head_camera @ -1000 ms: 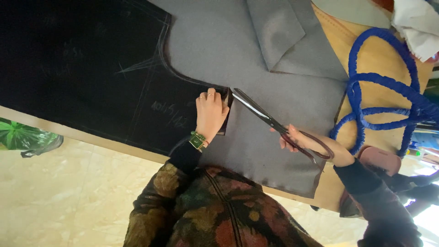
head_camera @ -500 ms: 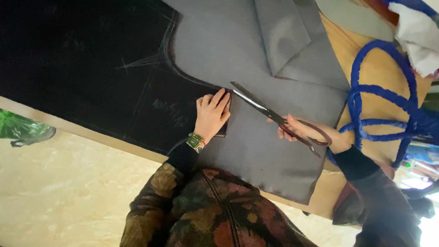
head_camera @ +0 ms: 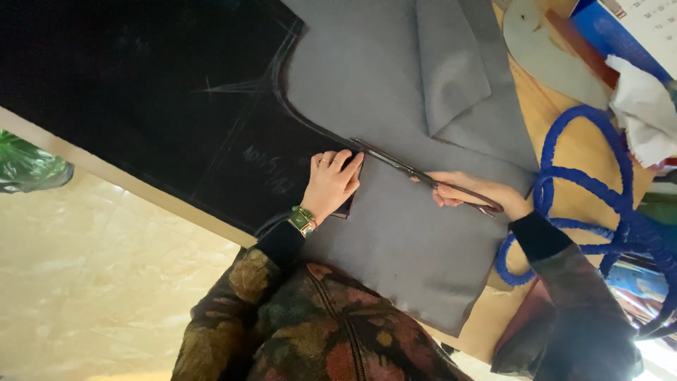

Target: A person cuts out a garment pattern piece from dark fabric using tailor's scissors and then marks additional lines on the fabric using a ruler and white chalk.

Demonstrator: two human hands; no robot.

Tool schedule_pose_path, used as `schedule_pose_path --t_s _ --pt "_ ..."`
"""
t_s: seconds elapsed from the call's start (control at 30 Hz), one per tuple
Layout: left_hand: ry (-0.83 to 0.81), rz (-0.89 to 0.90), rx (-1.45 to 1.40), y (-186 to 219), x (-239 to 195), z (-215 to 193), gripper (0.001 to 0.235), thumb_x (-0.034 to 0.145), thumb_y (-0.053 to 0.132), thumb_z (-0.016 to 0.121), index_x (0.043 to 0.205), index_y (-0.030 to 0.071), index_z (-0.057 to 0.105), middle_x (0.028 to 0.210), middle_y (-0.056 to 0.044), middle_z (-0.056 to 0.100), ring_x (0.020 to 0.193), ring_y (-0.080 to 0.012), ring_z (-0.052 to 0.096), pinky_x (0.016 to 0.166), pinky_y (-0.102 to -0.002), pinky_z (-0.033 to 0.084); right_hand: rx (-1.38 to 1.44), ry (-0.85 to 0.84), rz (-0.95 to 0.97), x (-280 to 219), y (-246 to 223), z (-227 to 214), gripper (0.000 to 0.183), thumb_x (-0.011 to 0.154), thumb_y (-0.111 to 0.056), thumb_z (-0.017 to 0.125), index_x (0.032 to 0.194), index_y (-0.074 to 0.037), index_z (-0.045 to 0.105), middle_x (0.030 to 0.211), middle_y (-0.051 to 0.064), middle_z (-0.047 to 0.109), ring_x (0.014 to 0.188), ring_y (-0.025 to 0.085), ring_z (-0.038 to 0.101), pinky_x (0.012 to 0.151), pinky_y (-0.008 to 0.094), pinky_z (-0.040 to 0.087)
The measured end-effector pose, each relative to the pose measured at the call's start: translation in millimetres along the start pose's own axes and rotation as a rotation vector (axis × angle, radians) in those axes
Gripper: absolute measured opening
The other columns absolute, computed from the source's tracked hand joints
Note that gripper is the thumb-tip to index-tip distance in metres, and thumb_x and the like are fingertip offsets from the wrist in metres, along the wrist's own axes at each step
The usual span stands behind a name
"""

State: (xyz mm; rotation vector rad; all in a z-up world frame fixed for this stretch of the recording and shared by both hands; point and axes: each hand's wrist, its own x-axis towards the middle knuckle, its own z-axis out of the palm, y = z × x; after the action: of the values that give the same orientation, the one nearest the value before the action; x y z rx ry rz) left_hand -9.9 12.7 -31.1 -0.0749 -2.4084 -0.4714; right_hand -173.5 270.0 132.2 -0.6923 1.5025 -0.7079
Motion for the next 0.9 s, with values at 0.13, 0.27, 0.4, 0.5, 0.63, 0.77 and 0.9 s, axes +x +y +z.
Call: schedule_pose_path --t_s 0.13,0.27,0.4,0.5,0.63,0.77,0.9 --pt "-0.004 0.020 0.003 -0.6 0.9 -1.5 0.036 0.084 0.019 0.061 0.119 0.022 0.072 0.111 -0.004 0.059 0.091 -0.0221 0.057 0.082 -0.037 0.042 -0.015 -0.023 0.018 -1.4 5.9 -3.7 0.055 0.100 -0.059 0.040 0.096 -0.007 0.059 0.066 0.004 0.053 0.061 0.015 0.047 0.058 0.031 0.045" --pt "-0.018 0.037 -0.016 2.5 3.6 -8.7 0.035 0.085 0.016 0.063 0.119 0.020 0.072 0.110 -0.005 0.059 0.094 -0.0221 0.057 0.083 -0.038 0.042 0.015 -0.065 -0.056 1.1 44.4 -6.3 0.055 0.105 -0.051 0.036 0.130 -0.005 0.051 0.077 0.004 0.057 0.065 0.013 0.050 0.063 0.028 0.046" --pt "-0.008 0.057 0.000 0.8 5.9 -8.7 0.037 0.085 0.015 0.062 0.121 0.020 0.071 0.111 -0.005 0.059 0.094 -0.0217 0.056 0.082 -0.038 0.042 0.016 -0.077 -0.084 8.5 52.0 -11.0 0.058 0.104 -0.052 0.037 0.133 -0.005 0.052 0.076 0.003 0.053 0.063 0.012 0.048 0.058 0.026 0.044" --pt "-0.005 0.049 0.006 1.8 6.8 -10.6 0.038 0.085 0.015 0.062 0.122 0.021 0.071 0.114 -0.005 0.060 0.095 -0.0219 0.056 0.084 -0.038 0.042 -0.003 -0.049 -0.083 8.3 25.8 -8.8 0.047 0.105 -0.052 0.040 0.105 -0.009 0.058 0.067 0.000 0.049 0.058 0.011 0.042 0.053 0.026 0.038" --pt "0.001 0.055 0.035 0.6 3.3 -6.1 0.039 0.083 0.016 0.063 0.122 0.023 0.071 0.116 -0.004 0.061 0.095 -0.0213 0.057 0.084 -0.038 0.043 0.053 -0.024 -0.075 14.3 36.1 -6.5 0.044 0.103 -0.055 0.044 0.109 -0.012 0.053 0.074 -0.004 0.043 0.062 0.008 0.041 0.056 0.022 0.035" --pt "0.010 0.065 0.023 0.3 3.5 -6.0 0.040 0.083 0.016 0.062 0.122 0.023 0.071 0.115 -0.004 0.061 0.094 -0.0217 0.057 0.083 -0.038 0.042 0.063 0.002 0.042 17.0 46.6 -7.7 0.046 0.105 -0.053 0.041 0.111 -0.008 0.053 0.075 -0.005 0.033 0.064 0.008 0.034 0.057 0.020 0.037" --pt "0.018 0.058 0.009 -0.4 1.9 -3.7 0.041 0.082 0.017 0.063 0.122 0.023 0.072 0.117 -0.004 0.062 0.094 -0.0209 0.058 0.084 -0.037 0.043 0.037 0.010 0.088 11.8 53.1 -11.4 0.050 0.105 -0.058 0.040 0.095 -0.011 0.054 0.074 -0.004 0.033 0.063 0.011 0.036 0.055 0.023 0.037"
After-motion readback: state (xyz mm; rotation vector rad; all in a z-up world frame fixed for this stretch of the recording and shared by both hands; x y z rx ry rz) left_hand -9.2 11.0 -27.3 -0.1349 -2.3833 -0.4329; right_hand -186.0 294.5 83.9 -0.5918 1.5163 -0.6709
